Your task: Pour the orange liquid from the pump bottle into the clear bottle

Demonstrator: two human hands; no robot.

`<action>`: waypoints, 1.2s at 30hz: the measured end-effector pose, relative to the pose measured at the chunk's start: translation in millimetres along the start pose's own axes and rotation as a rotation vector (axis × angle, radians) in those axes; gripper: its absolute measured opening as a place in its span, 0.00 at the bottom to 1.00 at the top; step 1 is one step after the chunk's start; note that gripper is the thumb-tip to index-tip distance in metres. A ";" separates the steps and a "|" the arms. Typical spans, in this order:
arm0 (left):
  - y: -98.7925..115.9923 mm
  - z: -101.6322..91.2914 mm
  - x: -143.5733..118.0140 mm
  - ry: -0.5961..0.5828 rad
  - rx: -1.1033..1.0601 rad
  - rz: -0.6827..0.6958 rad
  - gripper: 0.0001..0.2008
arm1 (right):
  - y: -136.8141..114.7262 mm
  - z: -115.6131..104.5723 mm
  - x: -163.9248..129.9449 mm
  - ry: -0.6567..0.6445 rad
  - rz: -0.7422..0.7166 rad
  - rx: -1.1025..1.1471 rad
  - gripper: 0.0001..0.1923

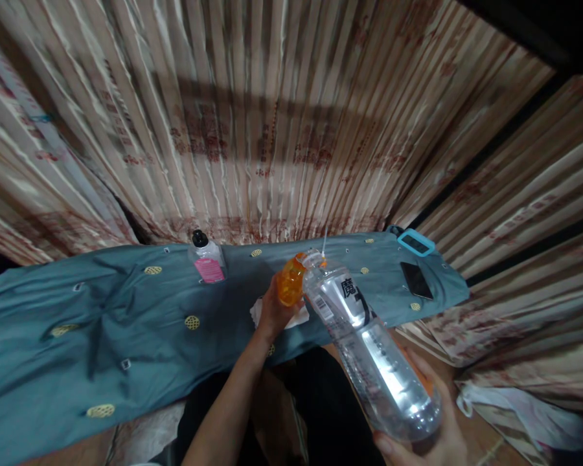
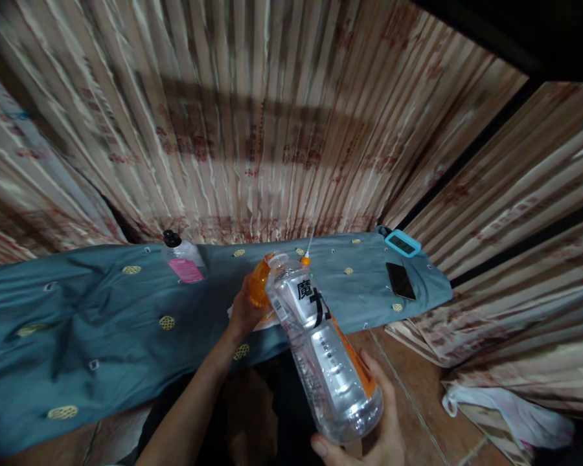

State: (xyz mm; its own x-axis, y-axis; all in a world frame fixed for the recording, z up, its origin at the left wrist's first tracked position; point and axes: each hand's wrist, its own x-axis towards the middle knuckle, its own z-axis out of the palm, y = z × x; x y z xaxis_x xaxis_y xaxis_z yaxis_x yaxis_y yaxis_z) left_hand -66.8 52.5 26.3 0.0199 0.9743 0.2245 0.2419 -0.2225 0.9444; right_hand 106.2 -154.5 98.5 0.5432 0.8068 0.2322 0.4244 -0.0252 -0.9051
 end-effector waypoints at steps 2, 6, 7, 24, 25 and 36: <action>-1.2 -0.1 1.0 0.008 -0.023 0.001 0.34 | 2.6 -0.8 -0.1 0.000 -0.005 0.003 0.52; -5.0 1.0 2.6 0.026 -0.068 0.005 0.31 | 16.3 -6.7 1.7 -0.041 -0.072 -0.012 0.49; -6.0 1.3 2.8 0.030 -0.071 0.012 0.31 | 19.6 -8.2 2.2 -0.065 -0.105 -0.018 0.48; -8.1 3.4 -0.7 0.023 -0.033 0.056 0.33 | 15.9 -3.4 1.6 -0.037 -0.068 0.021 0.47; -8.1 3.2 -0.8 0.022 -0.030 0.051 0.34 | 16.0 -3.5 1.9 -0.035 -0.079 0.007 0.47; -3.1 -0.2 -1.2 0.015 -0.018 0.043 0.32 | 15.9 -0.7 -0.2 -0.021 -0.016 0.038 0.48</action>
State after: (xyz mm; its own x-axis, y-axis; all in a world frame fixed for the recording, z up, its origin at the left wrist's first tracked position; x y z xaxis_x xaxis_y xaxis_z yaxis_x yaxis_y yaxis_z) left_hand -67.7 52.0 23.1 0.0151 0.9631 0.2686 0.2238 -0.2650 0.9379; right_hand 113.3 -155.5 84.3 0.5208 0.8194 0.2396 0.4047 0.0101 -0.9144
